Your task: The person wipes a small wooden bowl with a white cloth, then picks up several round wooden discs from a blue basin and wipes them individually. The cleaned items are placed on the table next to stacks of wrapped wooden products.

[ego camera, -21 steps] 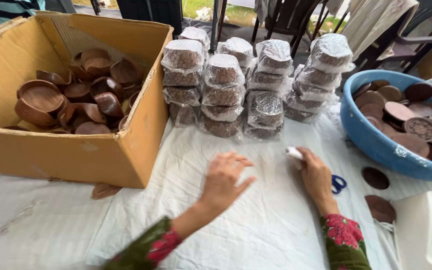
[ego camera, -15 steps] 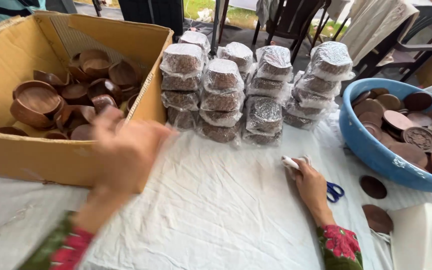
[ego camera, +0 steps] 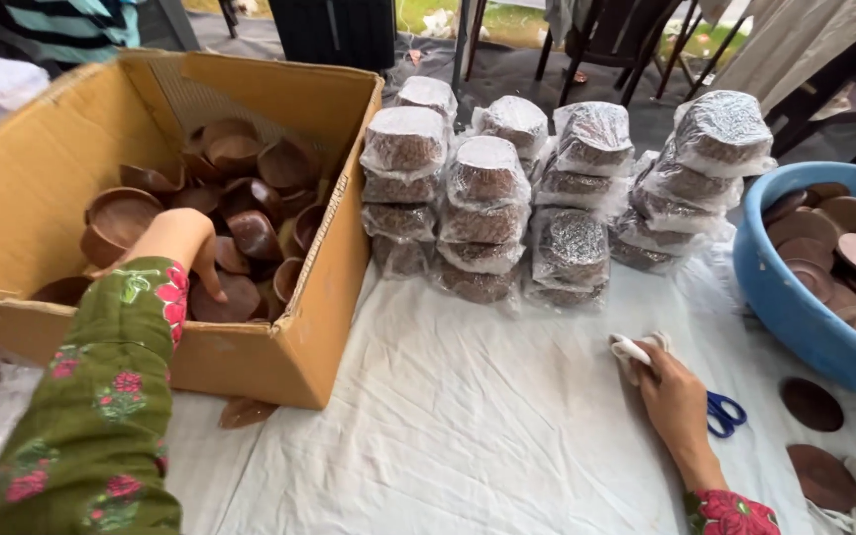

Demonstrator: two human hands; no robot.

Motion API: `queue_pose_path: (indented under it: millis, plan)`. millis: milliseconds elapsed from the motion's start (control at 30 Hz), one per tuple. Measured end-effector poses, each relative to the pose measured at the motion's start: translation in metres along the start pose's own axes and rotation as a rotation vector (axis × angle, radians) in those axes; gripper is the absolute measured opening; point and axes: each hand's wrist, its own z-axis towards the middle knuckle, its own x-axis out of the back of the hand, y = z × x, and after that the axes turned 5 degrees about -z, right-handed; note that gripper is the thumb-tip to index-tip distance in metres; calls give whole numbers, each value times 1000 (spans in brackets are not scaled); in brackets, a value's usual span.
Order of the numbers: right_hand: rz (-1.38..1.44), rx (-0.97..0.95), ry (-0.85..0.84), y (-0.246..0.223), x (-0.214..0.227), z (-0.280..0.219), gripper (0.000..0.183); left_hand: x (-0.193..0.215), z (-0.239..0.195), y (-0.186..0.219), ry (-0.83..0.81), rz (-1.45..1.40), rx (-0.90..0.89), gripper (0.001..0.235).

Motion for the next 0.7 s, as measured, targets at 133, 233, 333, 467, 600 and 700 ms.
queue_pose_path:
  millis: [133, 233, 333, 467, 600, 700]
  plan:
    - [35, 51, 32, 0, 1, 2, 32, -20, 28, 5, 268, 134, -466, 102]
    - [27, -57, -29, -7, 4, 1, 31, -11, 35, 0, 496, -184, -413, 120]
    - [25, 6, -15, 0, 3, 2, 32, -6, 54, 7, 534, -339, -362, 139]
    - [14, 28, -9, 3, 1, 1, 31, -16, 30, 5, 570, -117, -346, 129]
    - [6, 8, -29, -2, 5, 3, 32, -15, 24, 4, 551, -10, -239, 104]
    - [10, 12, -27, 2, 2, 3, 33, -24, 29, -1, 610, 1, -277, 91]
